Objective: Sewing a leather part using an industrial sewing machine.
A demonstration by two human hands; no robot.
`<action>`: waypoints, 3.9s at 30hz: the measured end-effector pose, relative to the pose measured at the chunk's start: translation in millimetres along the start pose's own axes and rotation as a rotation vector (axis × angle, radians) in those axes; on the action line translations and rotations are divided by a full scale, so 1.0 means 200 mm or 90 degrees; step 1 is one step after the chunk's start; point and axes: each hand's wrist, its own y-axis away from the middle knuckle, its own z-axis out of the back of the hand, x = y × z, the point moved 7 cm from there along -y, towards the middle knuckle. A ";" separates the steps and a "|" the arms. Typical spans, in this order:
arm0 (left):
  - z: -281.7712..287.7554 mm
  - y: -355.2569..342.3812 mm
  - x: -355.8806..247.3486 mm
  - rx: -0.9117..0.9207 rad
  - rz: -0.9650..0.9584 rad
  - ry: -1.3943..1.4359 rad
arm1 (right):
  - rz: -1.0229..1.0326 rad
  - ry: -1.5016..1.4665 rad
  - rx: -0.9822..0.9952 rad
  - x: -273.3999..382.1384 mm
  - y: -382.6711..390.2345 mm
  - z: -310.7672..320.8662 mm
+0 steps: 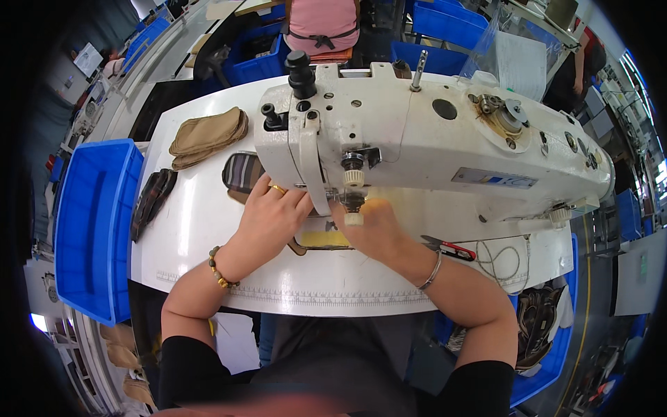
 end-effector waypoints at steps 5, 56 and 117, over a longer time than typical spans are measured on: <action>-0.04 0.03 0.02 -0.175 -0.029 0.004 | 0.015 0.083 0.066 -0.04 0.05 -0.12; -0.10 -0.01 0.16 -0.066 0.058 0.376 | 0.197 0.200 -0.109 0.16 -0.06 0.07; -0.11 -0.07 0.16 -0.131 0.089 0.280 | 0.178 0.229 0.152 0.18 0.08 0.00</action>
